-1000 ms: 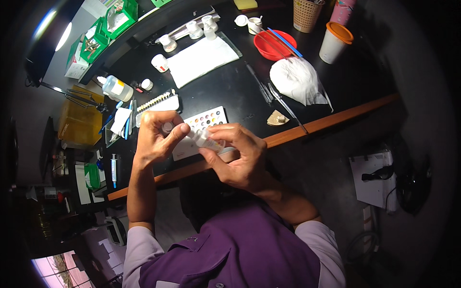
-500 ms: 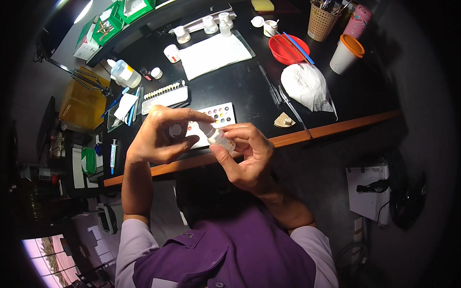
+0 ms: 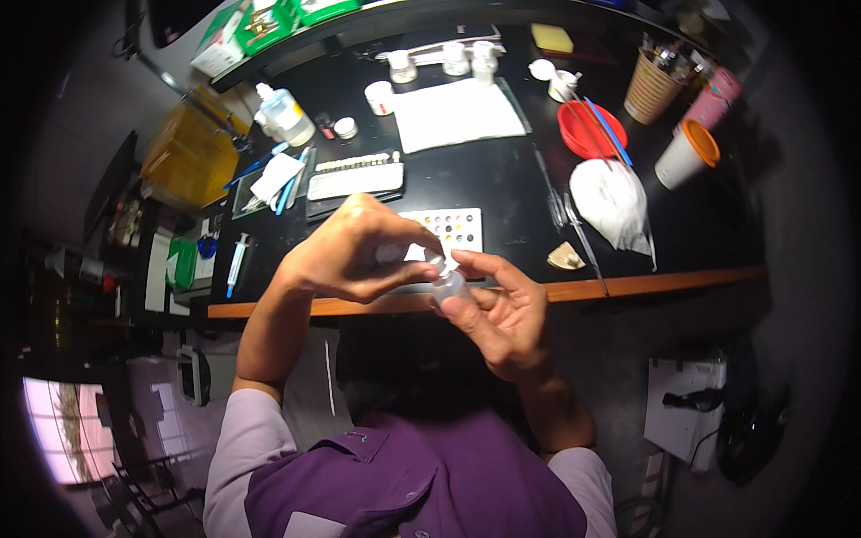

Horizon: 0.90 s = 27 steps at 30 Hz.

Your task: Prepare and mix dental staining or glazing material on a mixing plate.

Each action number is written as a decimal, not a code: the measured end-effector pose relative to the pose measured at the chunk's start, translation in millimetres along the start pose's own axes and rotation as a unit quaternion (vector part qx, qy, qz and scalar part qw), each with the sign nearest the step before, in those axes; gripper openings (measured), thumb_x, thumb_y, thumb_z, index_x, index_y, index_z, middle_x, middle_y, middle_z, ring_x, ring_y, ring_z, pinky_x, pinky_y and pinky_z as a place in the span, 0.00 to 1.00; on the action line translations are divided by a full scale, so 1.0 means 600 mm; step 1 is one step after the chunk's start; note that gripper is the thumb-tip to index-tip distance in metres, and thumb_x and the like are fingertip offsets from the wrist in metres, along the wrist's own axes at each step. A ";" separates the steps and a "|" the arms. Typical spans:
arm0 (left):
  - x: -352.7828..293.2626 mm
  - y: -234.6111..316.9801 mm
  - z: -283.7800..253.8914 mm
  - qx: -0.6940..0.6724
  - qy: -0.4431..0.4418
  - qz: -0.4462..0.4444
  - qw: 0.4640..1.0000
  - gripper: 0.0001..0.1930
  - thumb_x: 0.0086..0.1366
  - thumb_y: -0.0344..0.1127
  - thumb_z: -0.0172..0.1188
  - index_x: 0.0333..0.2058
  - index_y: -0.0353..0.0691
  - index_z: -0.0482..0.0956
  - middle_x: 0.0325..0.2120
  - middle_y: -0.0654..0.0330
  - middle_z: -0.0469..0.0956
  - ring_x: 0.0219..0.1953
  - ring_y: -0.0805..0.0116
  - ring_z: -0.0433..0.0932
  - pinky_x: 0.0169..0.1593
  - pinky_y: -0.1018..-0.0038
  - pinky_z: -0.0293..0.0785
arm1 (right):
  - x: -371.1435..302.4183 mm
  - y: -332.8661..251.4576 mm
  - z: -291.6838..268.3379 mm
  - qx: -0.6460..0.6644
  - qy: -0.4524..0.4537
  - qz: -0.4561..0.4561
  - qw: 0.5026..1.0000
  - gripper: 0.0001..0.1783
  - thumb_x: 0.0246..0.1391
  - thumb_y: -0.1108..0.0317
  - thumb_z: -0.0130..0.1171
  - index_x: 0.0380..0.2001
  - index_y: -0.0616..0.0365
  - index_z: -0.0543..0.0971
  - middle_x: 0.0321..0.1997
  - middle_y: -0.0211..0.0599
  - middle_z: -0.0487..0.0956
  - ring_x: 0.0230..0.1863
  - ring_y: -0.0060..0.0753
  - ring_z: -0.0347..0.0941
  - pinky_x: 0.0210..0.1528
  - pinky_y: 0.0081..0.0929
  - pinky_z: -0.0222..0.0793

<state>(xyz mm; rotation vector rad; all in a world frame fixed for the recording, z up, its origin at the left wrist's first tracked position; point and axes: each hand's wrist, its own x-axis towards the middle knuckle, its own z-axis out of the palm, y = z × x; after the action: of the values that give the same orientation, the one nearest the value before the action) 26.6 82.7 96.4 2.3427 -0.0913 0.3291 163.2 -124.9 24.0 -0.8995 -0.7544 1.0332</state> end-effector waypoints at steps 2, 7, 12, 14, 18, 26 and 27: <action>0.004 0.008 -0.010 0.004 -0.007 -0.042 0.999 0.20 0.63 0.42 0.73 0.46 0.33 0.83 0.21 0.52 0.81 0.20 0.57 0.80 0.27 0.68 0.71 | 0.007 -0.017 -0.010 -0.028 -0.004 0.018 0.999 0.27 0.65 0.82 0.61 0.66 0.74 0.71 0.58 0.44 0.74 0.53 0.36 0.85 0.54 0.27 0.83; 0.025 -0.033 -0.009 0.171 0.000 -0.138 0.975 0.19 0.66 0.37 0.53 0.48 0.28 0.69 0.28 0.39 0.81 0.34 0.37 0.82 0.43 0.48 0.76 | 0.066 -0.092 -0.060 -0.196 0.006 -0.041 0.980 0.19 0.65 0.79 0.58 0.57 0.67 0.71 0.49 0.40 0.78 0.52 0.32 0.82 0.57 0.29 0.78; 0.104 -0.064 -0.015 0.211 -0.084 -0.238 0.944 0.19 0.65 0.37 0.60 0.48 0.27 0.74 0.39 0.34 0.84 0.47 0.35 0.84 0.52 0.49 0.81 | 0.187 -0.115 -0.129 -0.463 0.035 -0.139 0.875 0.18 0.52 0.79 0.72 0.44 0.58 0.76 0.40 0.32 0.81 0.42 0.23 0.80 0.47 0.25 0.77; 0.119 -0.088 -0.001 0.260 -0.087 -0.230 0.934 0.14 0.61 0.29 0.60 0.45 0.31 0.78 0.39 0.36 0.83 0.47 0.37 0.85 0.50 0.50 0.82 | 0.233 -0.103 -0.154 -0.479 0.018 -0.078 0.874 0.22 0.48 0.77 0.76 0.45 0.59 0.77 0.38 0.32 0.82 0.39 0.23 0.81 0.43 0.26 0.79; 0.155 -0.136 0.021 0.275 -0.083 -0.197 0.938 0.14 0.59 0.26 0.60 0.44 0.32 0.79 0.39 0.38 0.83 0.47 0.37 0.85 0.50 0.50 0.82 | 0.284 -0.066 -0.169 -0.549 0.036 -0.058 0.833 0.31 0.43 0.76 0.78 0.53 0.57 0.78 0.38 0.36 0.83 0.38 0.28 0.82 0.43 0.29 0.81; 0.178 -0.168 0.038 0.250 -0.010 -0.208 0.945 0.24 0.54 0.23 0.58 0.52 0.36 0.80 0.42 0.40 0.85 0.49 0.39 0.85 0.52 0.51 0.82 | 0.303 -0.056 -0.164 -0.626 -0.007 -0.015 0.779 0.38 0.44 0.75 0.78 0.61 0.59 0.76 0.48 0.45 0.83 0.46 0.35 0.85 0.47 0.31 0.82; 0.177 -0.172 0.041 0.256 -0.013 -0.215 0.942 0.25 0.55 0.25 0.64 0.54 0.37 0.79 0.43 0.41 0.86 0.48 0.40 0.86 0.51 0.51 0.83 | 0.298 -0.055 -0.168 -0.632 -0.007 -0.036 0.774 0.40 0.45 0.73 0.79 0.63 0.59 0.75 0.48 0.47 0.83 0.47 0.41 0.85 0.50 0.36 0.81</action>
<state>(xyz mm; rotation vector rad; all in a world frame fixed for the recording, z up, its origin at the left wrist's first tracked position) 151.0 142.2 37.1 2.7880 0.5501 0.1085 322.4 8.7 27.7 -1.9755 -1.5257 0.3254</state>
